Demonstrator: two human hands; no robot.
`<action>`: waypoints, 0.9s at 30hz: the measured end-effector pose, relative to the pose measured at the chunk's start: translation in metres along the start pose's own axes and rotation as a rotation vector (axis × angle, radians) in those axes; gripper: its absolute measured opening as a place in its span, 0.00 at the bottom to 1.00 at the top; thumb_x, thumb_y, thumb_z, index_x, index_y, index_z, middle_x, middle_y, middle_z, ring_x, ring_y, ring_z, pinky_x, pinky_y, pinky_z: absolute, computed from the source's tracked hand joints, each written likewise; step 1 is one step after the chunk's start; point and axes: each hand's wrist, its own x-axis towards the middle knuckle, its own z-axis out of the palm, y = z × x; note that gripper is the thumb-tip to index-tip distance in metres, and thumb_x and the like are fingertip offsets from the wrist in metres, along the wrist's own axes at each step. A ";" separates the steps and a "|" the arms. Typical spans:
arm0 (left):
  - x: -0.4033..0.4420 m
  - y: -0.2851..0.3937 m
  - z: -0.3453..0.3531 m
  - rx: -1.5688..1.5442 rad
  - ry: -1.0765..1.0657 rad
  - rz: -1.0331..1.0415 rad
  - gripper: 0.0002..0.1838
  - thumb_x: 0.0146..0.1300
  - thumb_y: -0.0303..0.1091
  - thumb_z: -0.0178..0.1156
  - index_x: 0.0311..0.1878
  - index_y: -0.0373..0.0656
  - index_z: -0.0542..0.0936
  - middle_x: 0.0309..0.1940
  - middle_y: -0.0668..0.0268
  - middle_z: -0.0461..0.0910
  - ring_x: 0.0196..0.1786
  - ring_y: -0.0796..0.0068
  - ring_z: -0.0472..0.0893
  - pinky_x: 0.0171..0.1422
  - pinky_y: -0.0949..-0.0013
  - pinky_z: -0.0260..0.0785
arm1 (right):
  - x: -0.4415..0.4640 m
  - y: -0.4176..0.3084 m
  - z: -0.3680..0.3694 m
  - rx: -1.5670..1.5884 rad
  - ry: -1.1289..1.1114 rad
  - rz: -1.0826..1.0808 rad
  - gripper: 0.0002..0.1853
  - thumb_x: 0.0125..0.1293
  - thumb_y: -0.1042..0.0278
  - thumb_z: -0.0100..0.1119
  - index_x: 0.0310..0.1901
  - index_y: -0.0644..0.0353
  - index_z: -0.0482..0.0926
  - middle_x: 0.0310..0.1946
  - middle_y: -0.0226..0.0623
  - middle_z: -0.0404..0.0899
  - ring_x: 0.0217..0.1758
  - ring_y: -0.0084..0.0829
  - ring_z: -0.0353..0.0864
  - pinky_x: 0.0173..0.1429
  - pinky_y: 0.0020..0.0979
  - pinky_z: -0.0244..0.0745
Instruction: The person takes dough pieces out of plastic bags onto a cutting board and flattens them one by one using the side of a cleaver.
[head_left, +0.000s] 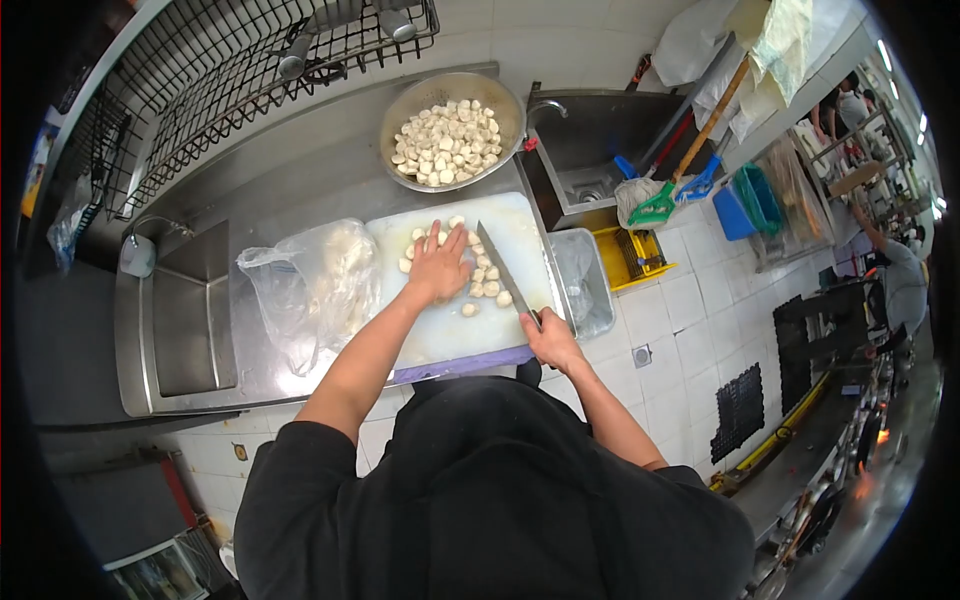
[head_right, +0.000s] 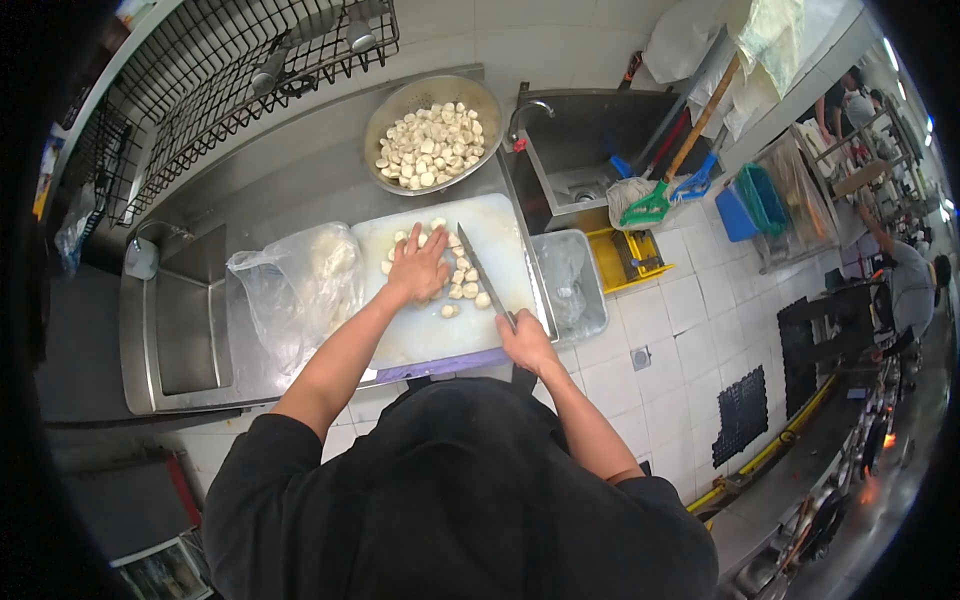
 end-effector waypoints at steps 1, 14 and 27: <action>-0.009 -0.003 0.005 0.004 0.056 -0.007 0.38 0.83 0.58 0.37 0.88 0.50 0.55 0.90 0.68 0.46 0.91 0.54 0.40 0.89 0.37 0.36 | -0.001 -0.008 -0.006 -0.029 -0.043 0.034 0.30 0.81 0.48 0.54 0.48 0.79 0.75 0.30 0.56 0.84 0.21 0.42 0.85 0.26 0.43 0.78; 0.028 -0.024 0.008 -0.231 0.227 -0.052 0.39 0.77 0.57 0.52 0.85 0.49 0.60 0.86 0.61 0.57 0.87 0.49 0.54 0.87 0.41 0.43 | 0.042 0.031 0.017 -0.168 0.039 -0.195 0.26 0.84 0.50 0.48 0.46 0.75 0.74 0.25 0.52 0.81 0.17 0.41 0.82 0.21 0.43 0.77; 0.018 0.003 0.009 -0.521 0.350 0.067 0.27 0.68 0.34 0.68 0.70 0.45 0.79 0.68 0.56 0.81 0.65 0.52 0.79 0.75 0.55 0.67 | 0.019 0.017 0.022 -0.210 0.112 -0.236 0.26 0.84 0.52 0.48 0.46 0.76 0.74 0.33 0.69 0.84 0.36 0.65 0.87 0.44 0.57 0.81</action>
